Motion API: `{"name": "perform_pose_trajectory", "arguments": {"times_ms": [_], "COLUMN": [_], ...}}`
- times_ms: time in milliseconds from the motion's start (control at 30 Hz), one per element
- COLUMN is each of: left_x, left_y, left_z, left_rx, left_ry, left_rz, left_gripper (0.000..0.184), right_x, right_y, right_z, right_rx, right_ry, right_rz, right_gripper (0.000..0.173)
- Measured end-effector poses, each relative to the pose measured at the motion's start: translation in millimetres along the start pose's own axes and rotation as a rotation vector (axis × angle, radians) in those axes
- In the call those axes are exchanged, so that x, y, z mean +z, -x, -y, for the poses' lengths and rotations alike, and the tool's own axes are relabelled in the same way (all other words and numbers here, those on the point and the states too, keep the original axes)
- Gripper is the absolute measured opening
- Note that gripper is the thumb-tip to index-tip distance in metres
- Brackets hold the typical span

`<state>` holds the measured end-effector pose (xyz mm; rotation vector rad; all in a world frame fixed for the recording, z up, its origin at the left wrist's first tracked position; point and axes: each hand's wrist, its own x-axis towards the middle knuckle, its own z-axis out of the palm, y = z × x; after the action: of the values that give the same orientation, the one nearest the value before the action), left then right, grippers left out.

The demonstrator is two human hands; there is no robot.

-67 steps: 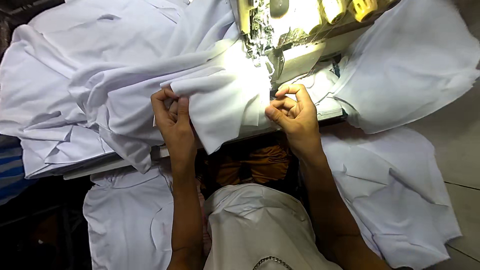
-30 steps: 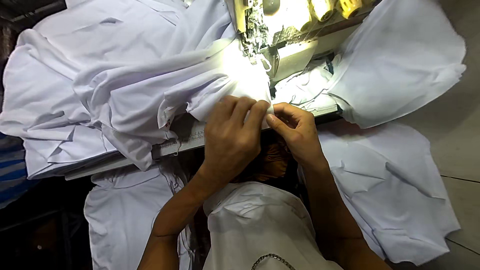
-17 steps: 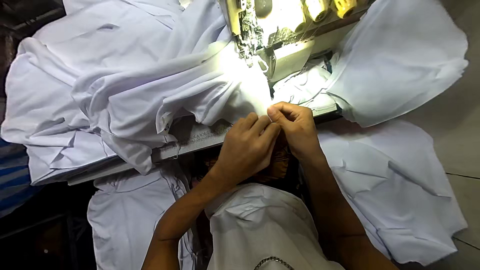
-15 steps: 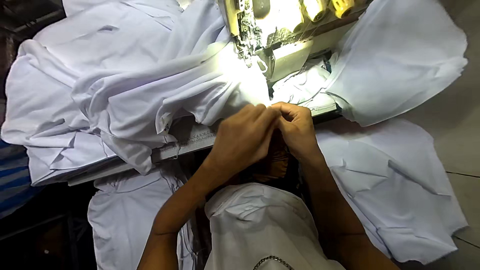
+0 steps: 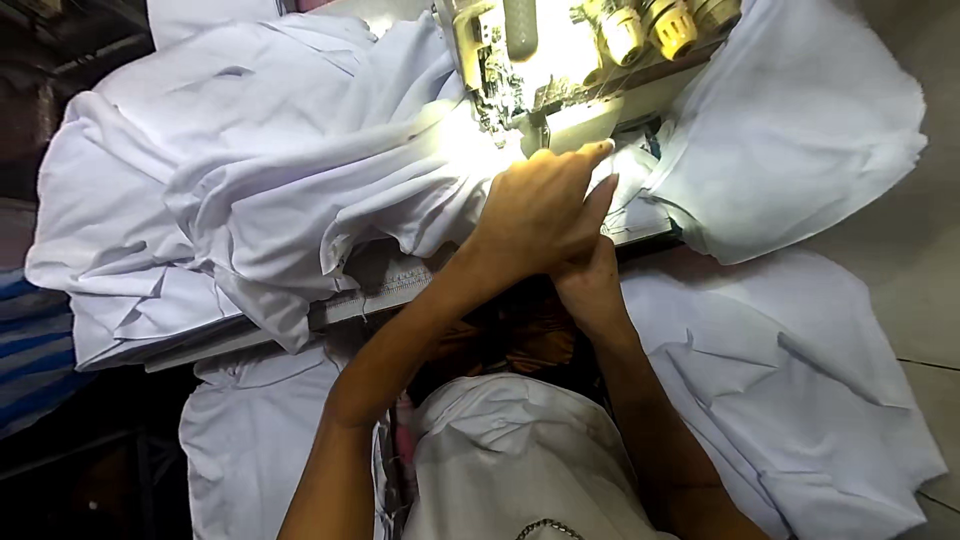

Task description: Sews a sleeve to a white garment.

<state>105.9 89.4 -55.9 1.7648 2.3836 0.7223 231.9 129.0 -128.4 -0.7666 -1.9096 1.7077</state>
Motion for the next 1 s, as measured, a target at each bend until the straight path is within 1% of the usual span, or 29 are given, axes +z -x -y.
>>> {"name": "perform_pose_trajectory", "arguments": {"times_ms": [67, 100, 133, 167, 233, 267, 300, 367, 433, 500, 533, 600, 667, 733, 833, 933, 1000], "left_x": [-13.4, -20.0, -25.5, -28.5, -23.8, -17.5, -10.8, 0.5, 7.3, 14.8, 18.4, 22.6, 23.8, 18.1, -0.1, -11.1, -17.2], "left_y": [26.0, 44.5, 65.7, 89.2, 135.0, 153.6, 166.9, 177.4, 174.5, 165.6, 160.5, 151.3, 144.9, 142.7, 134.9, 118.7, 113.9], "left_z": [4.9, 12.7, 23.2, 35.8, 63.3, 75.6, 83.6, 86.6, 82.9, 78.6, 76.9, 73.8, 74.8, 76.4, 78.3, 101.4, 112.6], "left_rx": [0.04, 0.032, -0.027, -0.137, -0.455, -0.594, -0.692, -0.783, -0.791, -0.758, -0.73, -0.683, -0.642, -0.612, -0.566, -0.476, -0.459], "left_ry": [0.2, 0.292, 0.373, 0.433, 0.476, 0.496, 0.54, 0.644, 0.681, 0.681, 0.689, 0.742, 0.828, 0.869, 0.832, 0.64, 0.52], "left_rz": [0.005, 0.003, 0.009, 0.021, 0.06, 0.08, 0.077, -0.028, -0.123, -0.233, -0.303, -0.461, -0.65, -0.767, -0.815, -0.852, -0.82], "left_gripper": [0.027, 0.022, 0.019, 0.021, 0.034, 0.037, 0.035, 0.032, 0.04, 0.051, 0.052, 0.047, 0.038, 0.033, 0.027, 0.016, 0.015], "right_x": [-3.1, -6.2, -8.5, -10.7, -13.8, -15.1, -15.8, -16.3, -17.8, -19.6, -20.7, -22.1, -23.1, -23.7, -18.5, -8.9, -3.8], "right_y": [-3.0, -5.0, -7.2, -9.5, -14.5, -16.4, -17.0, -17.6, -17.5, -16.6, -16.5, -16.1, -17.3, -17.3, -15.9, -15.6, -15.0], "right_z": [-0.9, -2.3, -3.6, -3.8, -2.9, -2.0, -1.1, 0.0, 0.5, 2.2, 3.4, 4.6, 4.3, 4.4, 4.7, 2.6, 1.7], "right_rx": [-0.013, -0.032, -0.045, -0.045, -0.037, -0.029, -0.014, 0.004, 0.001, -0.012, -0.021, -0.03, -0.055, -0.057, -0.036, 0.02, 0.062], "right_ry": [0.009, 0.012, 0.027, 0.051, 0.119, 0.156, 0.176, 0.189, 0.189, 0.202, 0.209, 0.217, 0.21, 0.172, 0.087, -0.071, -0.137], "right_rz": [0.015, 0.041, 0.062, 0.069, 0.057, 0.053, 0.049, 0.04, 0.046, 0.053, 0.057, 0.064, 0.08, 0.116, 0.185, 0.27, 0.306], "right_gripper": [0.003, 0.004, 0.01, 0.015, 0.021, 0.024, 0.025, 0.023, 0.021, 0.019, 0.017, 0.015, 0.016, 0.018, 0.019, 0.011, 0.02]}}
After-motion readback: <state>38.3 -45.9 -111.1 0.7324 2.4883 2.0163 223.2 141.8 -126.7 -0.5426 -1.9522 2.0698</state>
